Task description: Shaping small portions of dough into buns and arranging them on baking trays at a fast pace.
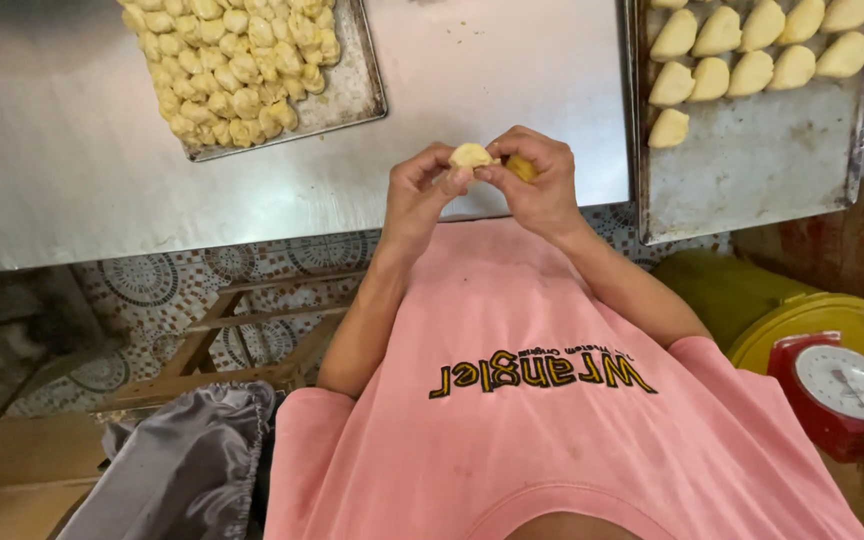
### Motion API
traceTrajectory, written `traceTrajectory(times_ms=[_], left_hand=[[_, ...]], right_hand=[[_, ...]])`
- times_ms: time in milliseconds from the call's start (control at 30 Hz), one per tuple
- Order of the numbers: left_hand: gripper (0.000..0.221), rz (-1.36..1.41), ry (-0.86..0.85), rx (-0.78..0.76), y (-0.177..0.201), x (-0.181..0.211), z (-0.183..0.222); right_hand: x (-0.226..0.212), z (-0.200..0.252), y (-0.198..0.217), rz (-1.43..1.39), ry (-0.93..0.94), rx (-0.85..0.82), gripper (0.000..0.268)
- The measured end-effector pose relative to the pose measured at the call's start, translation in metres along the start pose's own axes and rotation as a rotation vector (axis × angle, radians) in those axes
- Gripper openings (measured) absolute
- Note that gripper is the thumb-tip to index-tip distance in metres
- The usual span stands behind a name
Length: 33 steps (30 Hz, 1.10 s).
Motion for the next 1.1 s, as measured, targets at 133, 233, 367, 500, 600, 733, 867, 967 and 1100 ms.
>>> traceTrajectory(times_ms=[133,233,367,500,600,733,867,967,1100], left_hand=[[0.018,-0.009,-0.042,0.052,0.006,-0.027,0.001],[0.016,0.154,0.072,0.194,0.012,-0.065,0.002],[0.021,0.155,0.197,0.332,0.030,-0.085,0.005],[0.027,-0.069,0.170,0.304,0.036,-0.064,0.001],[0.026,-0.150,0.062,0.183,0.024,-0.051,-0.005],[0.032,-0.203,-0.056,0.102,0.018,-0.026,0.002],[0.036,-0.044,-0.058,-0.103,0.009,-0.002,0.002],[0.038,-0.131,-0.099,-0.198,-0.004,0.019,0.001],[0.019,-0.310,-0.205,-0.109,-0.001,0.032,-0.003]], right_hand=[[-0.003,0.002,-0.006,0.085,0.024,-0.012,0.018],[0.048,0.011,0.004,-0.049,-0.180,0.008,0.017],[0.078,0.021,0.008,-0.311,-0.559,0.034,0.045],[0.034,0.015,0.010,-0.111,-0.323,0.045,0.049],[0.003,0.005,-0.002,0.229,0.095,0.077,0.040],[-0.010,0.006,-0.013,0.268,0.204,-0.018,0.040],[-0.002,-0.001,0.006,-0.147,-0.025,-0.109,0.060],[0.005,-0.002,-0.001,-0.210,-0.150,-0.189,0.053],[0.014,-0.002,0.002,-0.151,-0.127,-0.064,0.035]])
Point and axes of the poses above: each hand's wrist, its own z-axis away from the middle knuckle, its own y-axis out of the back of the hand, x = y × z, the point moved 7 cm from there along -z, towards the middle knuckle, and after that the axes turned 5 degrees about -y, right-handed, at the moved point
